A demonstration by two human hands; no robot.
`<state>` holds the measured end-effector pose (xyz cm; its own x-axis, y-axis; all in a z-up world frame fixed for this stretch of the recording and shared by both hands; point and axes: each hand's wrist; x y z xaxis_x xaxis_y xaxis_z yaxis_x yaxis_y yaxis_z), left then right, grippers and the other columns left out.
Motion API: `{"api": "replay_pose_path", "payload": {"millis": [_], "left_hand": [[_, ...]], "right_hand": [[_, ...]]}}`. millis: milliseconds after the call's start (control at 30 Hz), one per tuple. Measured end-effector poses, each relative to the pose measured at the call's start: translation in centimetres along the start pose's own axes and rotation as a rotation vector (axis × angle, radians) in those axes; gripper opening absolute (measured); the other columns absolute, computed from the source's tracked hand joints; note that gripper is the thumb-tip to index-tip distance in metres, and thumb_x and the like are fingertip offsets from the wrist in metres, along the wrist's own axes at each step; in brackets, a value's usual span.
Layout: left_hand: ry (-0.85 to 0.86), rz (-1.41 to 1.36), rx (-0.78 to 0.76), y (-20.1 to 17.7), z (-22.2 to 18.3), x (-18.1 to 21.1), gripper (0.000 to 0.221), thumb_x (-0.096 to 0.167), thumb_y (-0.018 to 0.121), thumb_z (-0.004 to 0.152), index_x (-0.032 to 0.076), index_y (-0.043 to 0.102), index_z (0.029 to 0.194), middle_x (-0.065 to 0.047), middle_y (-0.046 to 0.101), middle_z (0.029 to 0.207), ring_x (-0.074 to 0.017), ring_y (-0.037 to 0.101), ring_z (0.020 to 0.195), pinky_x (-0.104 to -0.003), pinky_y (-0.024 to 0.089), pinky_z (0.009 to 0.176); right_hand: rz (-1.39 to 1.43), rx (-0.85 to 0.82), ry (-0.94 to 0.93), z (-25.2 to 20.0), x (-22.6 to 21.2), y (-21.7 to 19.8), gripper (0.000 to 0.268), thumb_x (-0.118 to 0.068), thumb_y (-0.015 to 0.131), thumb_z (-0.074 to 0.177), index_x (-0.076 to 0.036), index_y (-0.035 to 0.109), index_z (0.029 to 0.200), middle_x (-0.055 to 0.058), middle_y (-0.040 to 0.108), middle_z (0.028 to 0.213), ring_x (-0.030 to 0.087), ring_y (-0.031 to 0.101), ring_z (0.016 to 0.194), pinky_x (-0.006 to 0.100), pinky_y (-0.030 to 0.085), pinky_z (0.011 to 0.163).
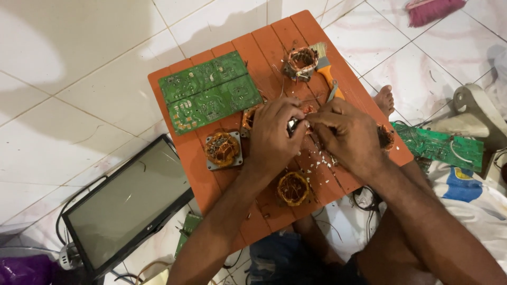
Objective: Sorting and inspecting various electronic components including copper coils and circuit boards on a small wooden platform.
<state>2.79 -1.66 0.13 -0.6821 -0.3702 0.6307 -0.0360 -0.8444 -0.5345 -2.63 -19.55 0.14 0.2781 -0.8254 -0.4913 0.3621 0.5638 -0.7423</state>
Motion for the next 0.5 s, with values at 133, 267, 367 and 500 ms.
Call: {"api": "replay_pose_path", "payload": {"millis": [133,267,367,500], "left_hand": [[-0.017,-0.044,-0.041,0.4,-0.1,-1.0,0.007,0.016,0.070,0.091,0.012,0.064,0.093,-0.007,0.066,0.111,-0.0296,0.065,0.111,-0.045,0.044,0.092],[0.019,-0.023,-0.033,0.7,-0.3,-1.4,0.008,0.016,0.070,0.092,0.012,0.064,0.095,-0.005,0.064,0.112,-0.0290,0.064,0.114,-0.043,0.044,0.091],[0.034,-0.027,-0.025,0.8,-0.3,-1.6,0.007,0.017,0.069,0.093,0.013,0.063,0.095,-0.004,0.064,0.112,-0.0282,0.063,0.113,-0.042,0.045,0.089],[0.029,-0.041,-0.043,0.8,-0.3,-1.5,0.007,0.016,0.066,0.096,0.011,0.063,0.092,-0.005,0.065,0.111,-0.0297,0.062,0.114,-0.043,0.046,0.088]], "right_hand": [[0.035,0.010,0.011,0.1,-0.2,-0.1,0.018,-0.008,0.073,0.089,-0.018,0.081,0.102,0.007,0.068,0.096,0.033,0.071,0.088,0.043,0.055,0.067],[0.066,0.010,0.004,0.3,-0.7,-0.6,0.017,-0.004,0.076,0.088,-0.012,0.081,0.102,0.011,0.069,0.093,0.035,0.071,0.086,0.044,0.056,0.068],[0.091,0.017,0.005,0.3,-0.6,-0.5,0.019,-0.003,0.077,0.087,-0.012,0.082,0.104,0.011,0.070,0.092,0.034,0.072,0.086,0.043,0.055,0.069],[-0.003,0.020,0.008,-0.1,0.7,0.0,0.029,-0.021,0.084,0.085,-0.015,0.078,0.113,0.006,0.069,0.098,0.030,0.070,0.092,0.042,0.055,0.073]]}}
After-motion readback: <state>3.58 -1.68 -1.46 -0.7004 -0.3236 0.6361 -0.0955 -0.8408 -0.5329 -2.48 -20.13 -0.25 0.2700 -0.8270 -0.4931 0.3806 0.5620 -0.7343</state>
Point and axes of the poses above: each hand's wrist, its own z-axis towards the middle knuckle, its own y-axis out of the palm, x = y × z
